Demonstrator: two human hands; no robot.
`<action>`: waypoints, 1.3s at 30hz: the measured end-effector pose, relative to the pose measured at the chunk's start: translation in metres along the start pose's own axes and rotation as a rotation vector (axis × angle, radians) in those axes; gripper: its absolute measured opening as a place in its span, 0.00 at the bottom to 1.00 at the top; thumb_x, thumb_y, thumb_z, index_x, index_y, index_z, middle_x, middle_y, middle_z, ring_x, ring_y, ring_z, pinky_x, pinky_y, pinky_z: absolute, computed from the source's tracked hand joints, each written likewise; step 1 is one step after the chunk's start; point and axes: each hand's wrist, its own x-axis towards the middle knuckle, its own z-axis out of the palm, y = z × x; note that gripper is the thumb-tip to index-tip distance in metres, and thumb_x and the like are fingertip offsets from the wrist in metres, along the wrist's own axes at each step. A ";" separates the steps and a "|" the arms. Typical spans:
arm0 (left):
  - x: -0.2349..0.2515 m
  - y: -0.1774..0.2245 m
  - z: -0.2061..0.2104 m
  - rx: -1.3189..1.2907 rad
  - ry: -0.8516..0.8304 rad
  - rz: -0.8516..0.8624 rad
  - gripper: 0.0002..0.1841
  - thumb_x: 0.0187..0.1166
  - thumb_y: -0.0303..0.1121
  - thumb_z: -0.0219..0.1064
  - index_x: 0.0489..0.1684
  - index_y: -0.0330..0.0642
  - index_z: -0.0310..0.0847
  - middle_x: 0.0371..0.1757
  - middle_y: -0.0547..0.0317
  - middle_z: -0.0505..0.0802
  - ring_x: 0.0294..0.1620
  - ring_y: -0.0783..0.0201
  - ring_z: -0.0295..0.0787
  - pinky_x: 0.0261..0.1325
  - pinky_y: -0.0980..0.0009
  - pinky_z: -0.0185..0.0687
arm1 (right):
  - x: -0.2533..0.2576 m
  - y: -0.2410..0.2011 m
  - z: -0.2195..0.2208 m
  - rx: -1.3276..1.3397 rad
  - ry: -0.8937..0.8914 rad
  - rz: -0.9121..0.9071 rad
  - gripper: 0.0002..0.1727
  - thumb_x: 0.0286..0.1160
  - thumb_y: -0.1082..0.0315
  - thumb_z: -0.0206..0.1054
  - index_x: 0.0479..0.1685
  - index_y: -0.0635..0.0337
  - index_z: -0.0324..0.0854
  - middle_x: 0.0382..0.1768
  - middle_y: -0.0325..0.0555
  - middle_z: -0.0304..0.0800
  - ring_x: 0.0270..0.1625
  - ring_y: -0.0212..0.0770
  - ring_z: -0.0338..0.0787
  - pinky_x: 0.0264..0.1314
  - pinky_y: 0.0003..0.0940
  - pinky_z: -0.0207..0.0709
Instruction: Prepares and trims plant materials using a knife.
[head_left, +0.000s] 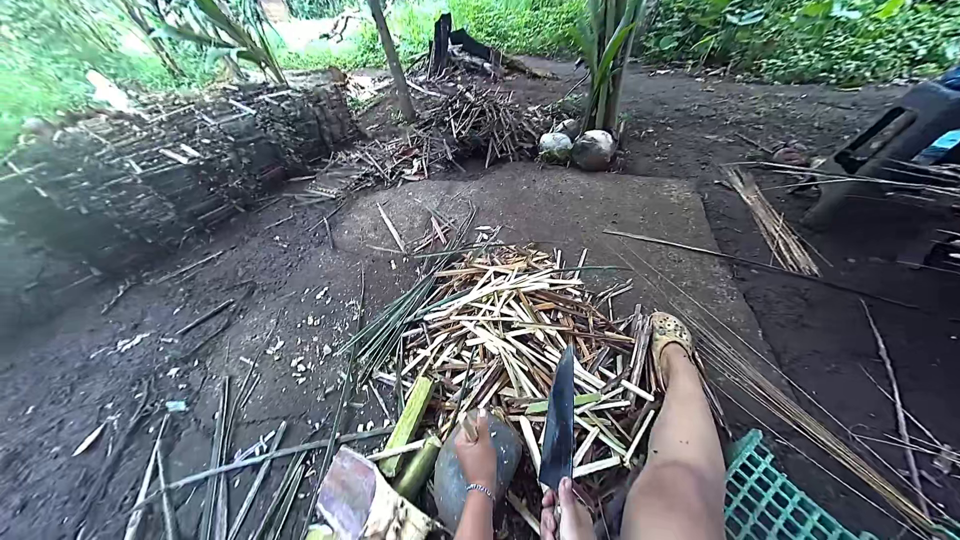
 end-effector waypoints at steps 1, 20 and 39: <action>-0.003 -0.002 -0.001 0.054 -0.007 0.000 0.17 0.79 0.28 0.67 0.15 0.42 0.72 0.13 0.74 0.72 0.15 0.81 0.67 0.25 0.79 0.68 | -0.003 -0.004 0.001 -0.038 -0.005 -0.034 0.28 0.98 0.51 0.34 0.35 0.58 0.72 0.07 0.30 0.68 0.07 0.28 0.73 0.13 0.26 0.76; -0.037 -0.018 0.004 0.226 -0.206 0.257 0.22 0.77 0.36 0.66 0.09 0.40 0.71 0.11 0.68 0.74 0.14 0.78 0.69 0.23 0.77 0.67 | -0.032 -0.045 0.012 -0.623 -0.224 -0.861 0.37 0.89 0.33 0.40 0.31 0.54 0.81 0.13 0.24 0.69 0.15 0.15 0.69 0.18 0.14 0.68; -0.040 -0.018 0.005 0.269 -0.183 0.335 0.21 0.75 0.35 0.65 0.08 0.39 0.72 0.11 0.63 0.76 0.16 0.73 0.73 0.24 0.73 0.70 | -0.041 -0.046 0.012 -0.610 -0.190 -0.735 0.33 0.90 0.37 0.42 0.30 0.52 0.80 0.13 0.20 0.69 0.14 0.14 0.69 0.17 0.13 0.67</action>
